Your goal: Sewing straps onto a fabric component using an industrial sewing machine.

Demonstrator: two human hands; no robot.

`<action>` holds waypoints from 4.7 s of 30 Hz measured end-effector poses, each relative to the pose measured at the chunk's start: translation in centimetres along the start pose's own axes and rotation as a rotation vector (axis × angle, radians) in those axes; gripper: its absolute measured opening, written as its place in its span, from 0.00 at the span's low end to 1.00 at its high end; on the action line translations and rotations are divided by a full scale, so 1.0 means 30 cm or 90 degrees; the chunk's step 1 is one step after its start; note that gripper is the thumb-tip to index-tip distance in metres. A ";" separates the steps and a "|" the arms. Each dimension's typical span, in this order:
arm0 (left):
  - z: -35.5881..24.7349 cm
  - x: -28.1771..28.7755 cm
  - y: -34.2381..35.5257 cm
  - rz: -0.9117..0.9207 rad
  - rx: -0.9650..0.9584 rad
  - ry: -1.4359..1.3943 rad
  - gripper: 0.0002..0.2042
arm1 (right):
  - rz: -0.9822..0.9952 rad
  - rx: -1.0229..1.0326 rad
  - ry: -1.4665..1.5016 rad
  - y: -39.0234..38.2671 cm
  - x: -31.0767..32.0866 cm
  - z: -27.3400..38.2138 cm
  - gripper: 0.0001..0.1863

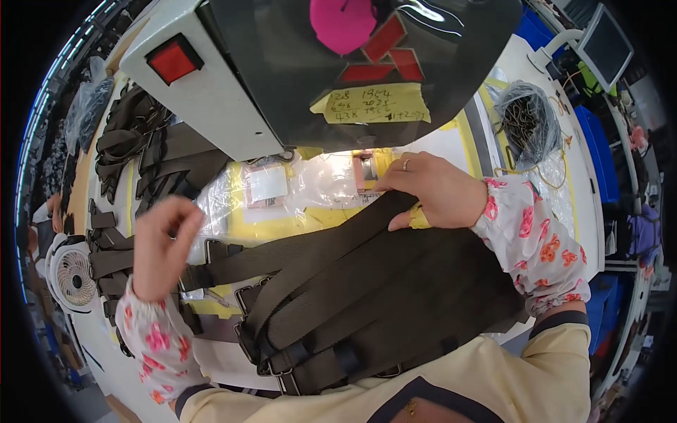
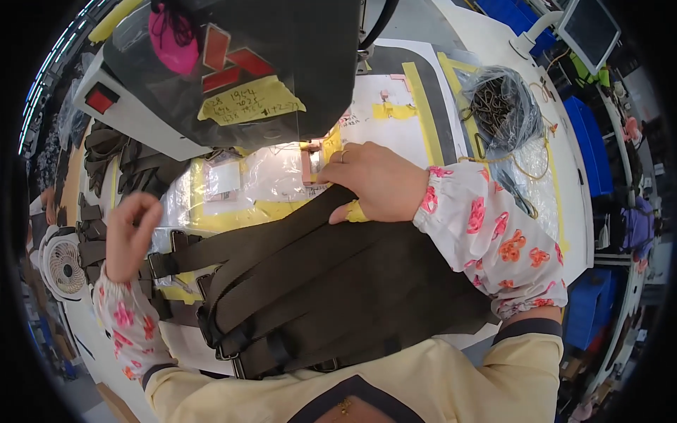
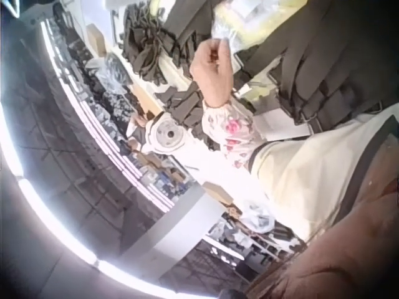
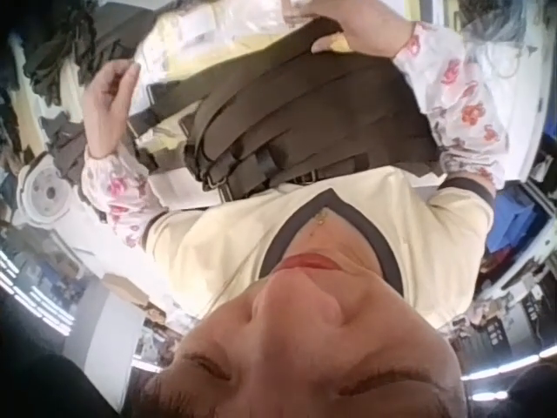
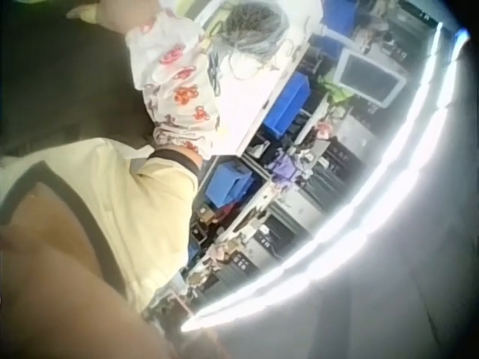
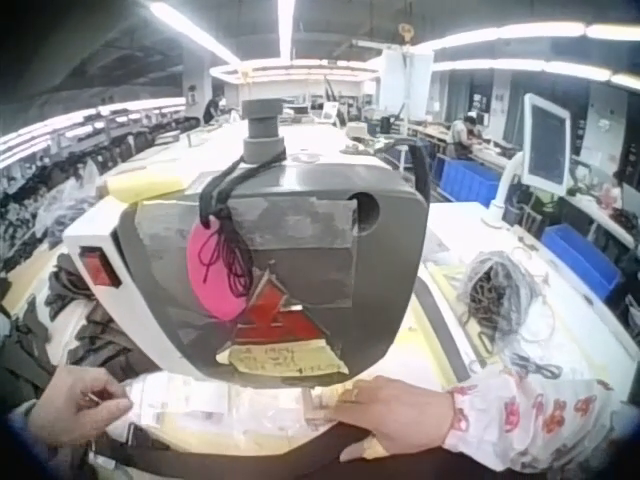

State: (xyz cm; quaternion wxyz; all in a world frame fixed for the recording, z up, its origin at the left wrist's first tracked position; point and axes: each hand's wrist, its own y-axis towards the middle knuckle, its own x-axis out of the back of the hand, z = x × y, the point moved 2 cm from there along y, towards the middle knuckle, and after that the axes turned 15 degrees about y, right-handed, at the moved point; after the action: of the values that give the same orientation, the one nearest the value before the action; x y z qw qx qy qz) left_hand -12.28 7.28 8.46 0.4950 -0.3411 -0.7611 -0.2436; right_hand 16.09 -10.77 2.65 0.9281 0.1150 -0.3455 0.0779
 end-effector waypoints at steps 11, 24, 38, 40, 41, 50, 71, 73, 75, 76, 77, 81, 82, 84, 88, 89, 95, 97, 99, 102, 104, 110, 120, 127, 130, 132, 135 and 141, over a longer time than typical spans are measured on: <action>-0.078 -0.162 -0.249 0.306 0.046 -0.317 0.13 | -0.044 -0.090 0.174 -0.070 -0.023 -0.066 0.16; -0.098 -0.068 0.021 0.003 -0.114 0.129 0.05 | -0.157 -0.162 0.023 -0.164 0.115 -0.024 0.10; 0.016 -0.320 0.428 -0.150 -0.365 0.312 0.15 | -0.084 -0.374 -0.593 -0.379 0.408 -0.326 0.08; 0.175 -0.322 0.428 -0.144 -0.275 0.260 0.15 | -0.104 -0.316 -0.607 -0.328 0.392 -0.289 0.09; 0.251 -0.330 0.435 -0.129 -0.243 0.256 0.14 | -0.131 -0.277 -0.622 -0.318 0.392 -0.270 0.11; -0.341 -0.265 0.144 0.023 -0.364 0.271 0.17 | -0.362 -0.137 -0.020 -0.215 0.254 -0.019 0.09; -0.357 -0.428 0.209 0.042 -0.198 -0.153 0.10 | -0.420 -0.095 0.147 -0.050 -0.033 -0.012 0.09; -0.359 -0.427 0.208 0.071 -0.205 -0.140 0.10 | -0.386 -0.085 0.108 -0.046 -0.049 0.011 0.09; -0.363 -0.435 0.210 0.053 -0.228 -0.185 0.10 | -0.316 0.007 0.001 -0.046 -0.067 0.025 0.09; -0.366 -0.433 0.202 0.040 -0.267 -0.225 0.11 | -0.314 0.026 -0.003 -0.042 -0.071 0.043 0.10; -0.364 -0.436 0.196 0.021 -0.245 -0.229 0.11 | -0.290 0.041 0.000 -0.045 -0.085 0.044 0.10; -0.368 -0.445 0.190 -0.053 -0.225 -0.120 0.13 | -0.336 -0.202 0.401 -0.026 -0.076 0.007 0.12; -0.378 -0.442 0.189 -0.047 -0.217 -0.083 0.12 | -0.289 -0.264 0.465 -0.017 -0.077 0.016 0.15; -0.395 -0.438 0.180 -0.059 -0.250 -0.119 0.11 | -0.219 -0.310 0.487 -0.014 -0.090 0.008 0.24; -0.384 -0.443 0.162 -0.142 -0.276 -0.144 0.10 | -0.253 -0.296 0.493 -0.010 -0.099 -0.006 0.21; -0.378 -0.439 0.161 -0.161 -0.274 -0.101 0.11 | -0.241 -0.304 0.492 -0.017 -0.099 -0.022 0.21; -0.343 -0.472 0.192 -0.099 -0.140 -0.166 0.13 | -0.254 -0.346 0.578 -0.034 -0.092 -0.007 0.18; -0.359 -0.476 0.203 -0.124 -0.272 -0.304 0.10 | -0.246 -0.329 0.597 -0.036 -0.088 -0.001 0.19; -0.340 -0.483 0.209 -0.111 -0.259 -0.305 0.08 | -0.249 -0.368 0.626 -0.019 -0.093 0.011 0.19; -0.343 -0.474 0.204 -0.128 -0.269 -0.267 0.07 | -0.252 -0.322 0.640 -0.030 -0.100 -0.017 0.20; -0.349 -0.463 0.197 -0.108 -0.290 -0.268 0.07 | -0.262 -0.318 0.691 -0.035 -0.107 -0.023 0.20; -0.400 -0.427 0.164 -0.268 -0.492 0.210 0.13 | -0.286 -0.314 0.761 -0.054 -0.121 -0.049 0.18; -0.373 -0.425 0.175 -0.145 -0.358 -0.107 0.07 | -0.332 -0.321 0.563 -0.037 -0.117 0.001 0.16; -0.344 -0.441 0.199 0.110 -0.238 -0.311 0.07 | -0.325 -0.174 0.273 -0.035 -0.115 0.003 0.11; -0.330 -0.450 0.206 0.225 -0.161 -0.417 0.06 | -0.328 -0.090 0.192 -0.024 -0.102 0.004 0.07; -0.336 -0.444 0.212 0.215 -0.161 -0.491 0.07 | -0.324 -0.093 0.217 -0.019 -0.098 -0.003 0.07; -0.337 -0.445 0.217 0.197 -0.175 -0.435 0.07 | -0.337 -0.090 0.231 -0.021 -0.101 -0.020 0.07; -0.378 -0.414 0.184 -0.045 -0.222 -0.159 0.06 | -0.322 -0.088 0.190 -0.015 -0.085 -0.005 0.09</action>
State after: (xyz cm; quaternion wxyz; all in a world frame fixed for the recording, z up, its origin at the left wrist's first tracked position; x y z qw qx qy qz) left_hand 2.03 -0.62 1.67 0.3218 -0.4220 -0.7743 -0.3446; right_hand 14.38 -11.33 0.77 0.9642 0.1209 -0.1701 -0.1635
